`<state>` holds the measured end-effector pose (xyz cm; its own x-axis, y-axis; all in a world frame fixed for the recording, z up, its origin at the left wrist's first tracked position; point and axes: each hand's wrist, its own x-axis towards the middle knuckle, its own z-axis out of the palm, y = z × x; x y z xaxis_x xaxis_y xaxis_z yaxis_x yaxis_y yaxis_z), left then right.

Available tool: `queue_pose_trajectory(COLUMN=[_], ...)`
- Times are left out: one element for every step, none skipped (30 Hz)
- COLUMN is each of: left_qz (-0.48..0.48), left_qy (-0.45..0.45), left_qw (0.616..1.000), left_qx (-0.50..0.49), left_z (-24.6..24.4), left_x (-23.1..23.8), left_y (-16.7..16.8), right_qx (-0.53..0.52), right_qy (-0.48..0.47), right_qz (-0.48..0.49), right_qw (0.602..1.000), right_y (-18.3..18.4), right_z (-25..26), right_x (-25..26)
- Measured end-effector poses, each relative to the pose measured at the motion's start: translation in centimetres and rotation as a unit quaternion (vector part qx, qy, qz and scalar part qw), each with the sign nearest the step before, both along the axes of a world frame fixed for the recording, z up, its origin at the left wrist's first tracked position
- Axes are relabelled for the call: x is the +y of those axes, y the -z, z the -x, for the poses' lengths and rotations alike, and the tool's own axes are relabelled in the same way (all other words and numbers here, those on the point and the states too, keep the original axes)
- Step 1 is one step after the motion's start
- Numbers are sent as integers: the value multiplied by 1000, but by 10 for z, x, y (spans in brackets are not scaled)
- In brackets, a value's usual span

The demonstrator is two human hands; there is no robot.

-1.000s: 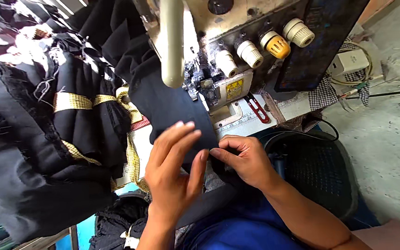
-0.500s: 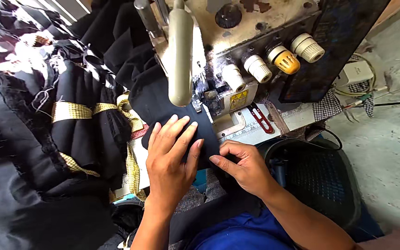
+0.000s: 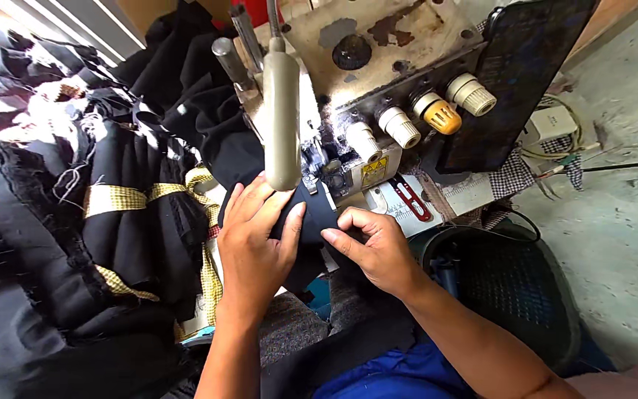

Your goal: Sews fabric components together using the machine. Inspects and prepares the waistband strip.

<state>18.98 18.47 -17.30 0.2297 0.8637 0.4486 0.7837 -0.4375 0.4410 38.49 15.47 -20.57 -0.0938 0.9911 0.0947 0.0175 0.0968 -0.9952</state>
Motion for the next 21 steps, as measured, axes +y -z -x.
queue_pose_trajectory(left_qz=[2, 4, 7, 11, 11, 4, -12, -33, -49, -53, -38, 1, 60, 122, 165, 190, 210, 232, 254, 278, 305], left_qy=[3, 9, 15, 19, 17, 9, -6, -22, -35, -46, -57, -60, -56, -51, -44, -36, -27, -20, -21, -28, -34], left_qw=[1000, 1000, 1000, 1000, 1000, 1000, 1000, 999, 998, 995, 993, 990, 987, 980, 969, 954, 928, 893, 857, 830, 804], left_qx=[-4, -10, -15, -16, -12, -6, -1, -8, -31, -64, -98, -125, -139, -148, -176, -231, -305, -385, -447, -483, -508], left_z=[1, 3, 4, 5, 5, 4, 2, -2, -6, -12, -18, -24, -30, -34, -39, -44, -48, -51, -53, -54, -55], left_x=[4, 7, 10, 11, 11, 8, 1, -8, -20, -33, -45, -56, -64, -69, -69, -68, -65, -62, -60, -57, -56], left_y=[0, 0, 0, 0, -1, -3, -5, -7, -10, -11, -11, -10, -6, 0, 7, 15, 21, 25, 27, 27, 25], right_qx=[1, 4, 5, 5, 4, 3, 0, -7, -18, -35, -50, -61, -68, -74, -80, -89, -101, -118, -142, -174, -207], right_qy=[5, 9, 13, 19, 24, 26, 25, 22, 18, 11, 2, -7, -17, -25, -31, -36, -41, -47, -54, -61, -54], right_qz=[0, 2, 6, 8, 9, 7, 4, 4, 6, 5, 1, -5, -10, -14, -19, -25, -32, -40, -47, -53, -60], right_qw=[1000, 1000, 1000, 1000, 1000, 1000, 1000, 1000, 1000, 999, 999, 998, 997, 997, 996, 995, 994, 991, 987, 981, 975], right_y=[0, 0, 1, 1, 1, 2, 4, 6, 10, 14, 17, 20, 22, 24, 25, 26, 26, 26, 25, 23, 19], right_z=[2, 3, 5, 6, 7, 8, 7, 6, 4, 0, -3, -7, -11, -15, -18, -21, -23, -27, -32, -39, -47], right_x=[2, 3, 4, 4, 4, 4, 2, 0, -4, -9, -16, -23, -30, -38, -46, -51, -55, -57, -58, -56, -53])
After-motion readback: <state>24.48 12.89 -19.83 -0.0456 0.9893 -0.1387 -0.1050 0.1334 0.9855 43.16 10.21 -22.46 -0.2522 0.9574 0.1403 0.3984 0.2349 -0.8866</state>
